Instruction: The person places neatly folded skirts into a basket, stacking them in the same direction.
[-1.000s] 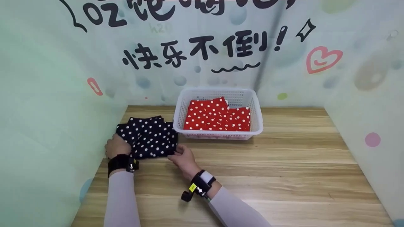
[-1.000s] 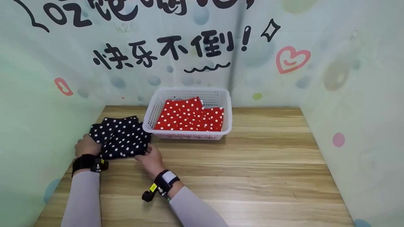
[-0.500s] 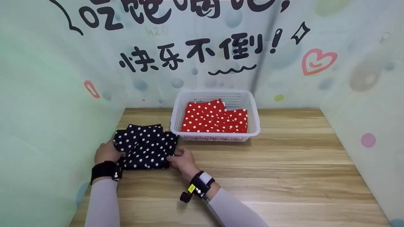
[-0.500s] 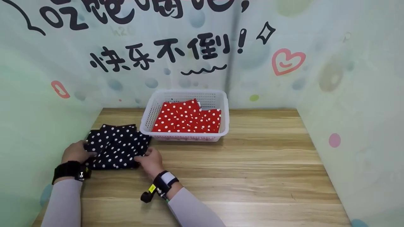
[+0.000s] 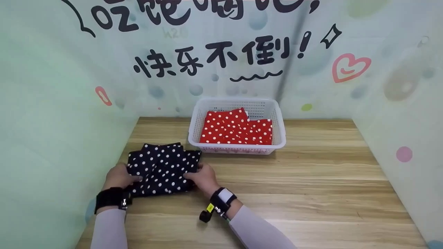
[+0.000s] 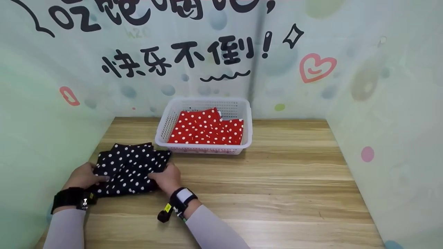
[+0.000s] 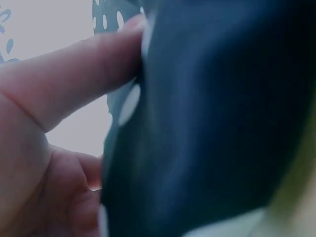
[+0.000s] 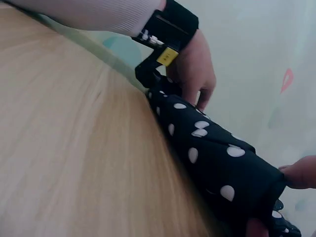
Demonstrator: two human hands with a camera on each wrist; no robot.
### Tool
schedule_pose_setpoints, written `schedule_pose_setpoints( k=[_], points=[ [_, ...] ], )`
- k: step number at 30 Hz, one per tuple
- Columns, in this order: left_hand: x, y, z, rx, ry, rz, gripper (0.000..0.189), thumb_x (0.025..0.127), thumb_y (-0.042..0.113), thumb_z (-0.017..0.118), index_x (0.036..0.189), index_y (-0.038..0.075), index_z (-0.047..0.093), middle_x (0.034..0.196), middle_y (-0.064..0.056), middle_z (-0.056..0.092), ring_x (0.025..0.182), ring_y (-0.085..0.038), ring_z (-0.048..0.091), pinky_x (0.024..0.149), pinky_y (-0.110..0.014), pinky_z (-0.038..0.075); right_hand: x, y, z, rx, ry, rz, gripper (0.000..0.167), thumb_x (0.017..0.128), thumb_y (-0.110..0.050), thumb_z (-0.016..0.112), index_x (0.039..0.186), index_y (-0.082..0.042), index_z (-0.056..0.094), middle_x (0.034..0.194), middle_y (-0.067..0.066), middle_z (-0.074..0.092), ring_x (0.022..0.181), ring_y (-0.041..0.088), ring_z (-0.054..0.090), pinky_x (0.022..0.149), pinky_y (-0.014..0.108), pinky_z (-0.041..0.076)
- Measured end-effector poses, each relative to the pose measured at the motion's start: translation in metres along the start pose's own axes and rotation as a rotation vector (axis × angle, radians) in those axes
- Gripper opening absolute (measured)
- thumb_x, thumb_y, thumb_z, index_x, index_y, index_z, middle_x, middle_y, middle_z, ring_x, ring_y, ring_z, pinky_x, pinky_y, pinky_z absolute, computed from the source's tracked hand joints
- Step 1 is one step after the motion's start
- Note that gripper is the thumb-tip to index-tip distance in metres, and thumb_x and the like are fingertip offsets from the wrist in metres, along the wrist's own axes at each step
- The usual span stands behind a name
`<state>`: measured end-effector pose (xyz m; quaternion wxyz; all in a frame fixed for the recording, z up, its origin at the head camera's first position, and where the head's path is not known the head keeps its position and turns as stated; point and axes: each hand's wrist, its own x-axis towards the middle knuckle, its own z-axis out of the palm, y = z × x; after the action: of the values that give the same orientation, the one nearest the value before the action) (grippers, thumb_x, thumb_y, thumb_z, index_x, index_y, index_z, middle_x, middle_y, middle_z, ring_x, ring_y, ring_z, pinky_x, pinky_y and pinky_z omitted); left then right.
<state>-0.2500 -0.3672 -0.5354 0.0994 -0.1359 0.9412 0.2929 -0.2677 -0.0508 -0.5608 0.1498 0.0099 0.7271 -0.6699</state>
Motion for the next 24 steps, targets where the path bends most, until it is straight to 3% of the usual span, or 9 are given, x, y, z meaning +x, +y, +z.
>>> schedule_pose_setpoints(
  k=[3,10,13,18,24],
  points=[
    [-0.007,0.004,0.004,-0.031,-0.009,-0.002,0.054,0.086,0.026,0.087,0.115,-0.012,0.062,0.087,-0.015,0.071,0.079,-0.025,0.067,0.067,-0.032,0.052,0.002,0.001,-0.008,0.02,-0.056,0.018,0.055,0.08,-0.013,0.089,0.127,0.001,0.063,0.115,0.012,0.075,0.098,0.021,0.075,0.084,0.033,0.064],
    [-0.021,0.019,0.019,-0.056,-0.076,0.02,0.052,0.08,0.032,0.092,0.105,-0.006,0.066,0.089,-0.012,0.068,0.072,-0.022,0.064,0.059,-0.032,0.056,0.003,0.005,-0.023,-0.044,-0.099,-0.026,0.055,0.073,-0.008,0.09,0.122,-0.002,0.067,0.118,0.008,0.073,0.107,0.02,0.067,0.1,0.035,0.057],
    [-0.023,0.025,0.023,-0.061,-0.1,0.034,0.051,0.079,0.033,0.092,0.103,-0.004,0.066,0.091,-0.011,0.067,0.076,-0.023,0.064,0.063,-0.032,0.056,0.001,0.007,-0.029,-0.063,-0.13,-0.057,0.054,0.071,-0.002,0.089,0.121,-0.003,0.068,0.118,0.008,0.074,0.108,0.021,0.069,0.101,0.037,0.058],
    [-0.029,0.034,0.03,-0.076,-0.112,0.05,0.06,0.078,0.033,0.093,0.112,-0.009,0.065,0.1,-0.017,0.07,0.088,-0.027,0.067,0.073,-0.036,0.059,-0.006,0.012,-0.045,-0.09,-0.188,-0.044,0.053,0.073,0.004,0.087,0.121,-0.003,0.067,0.115,0.009,0.076,0.104,0.023,0.074,0.096,0.038,0.063],
    [-0.044,0.05,0.053,-0.118,-0.118,0.077,0.072,0.081,0.034,0.091,0.128,-0.012,0.06,0.114,-0.023,0.071,0.094,-0.028,0.071,0.079,-0.04,0.063,-0.014,0.019,-0.075,-0.113,-0.215,-0.051,0.056,0.073,0.007,0.086,0.123,0.001,0.064,0.114,0.013,0.075,0.102,0.024,0.074,0.094,0.037,0.064]
  ],
)
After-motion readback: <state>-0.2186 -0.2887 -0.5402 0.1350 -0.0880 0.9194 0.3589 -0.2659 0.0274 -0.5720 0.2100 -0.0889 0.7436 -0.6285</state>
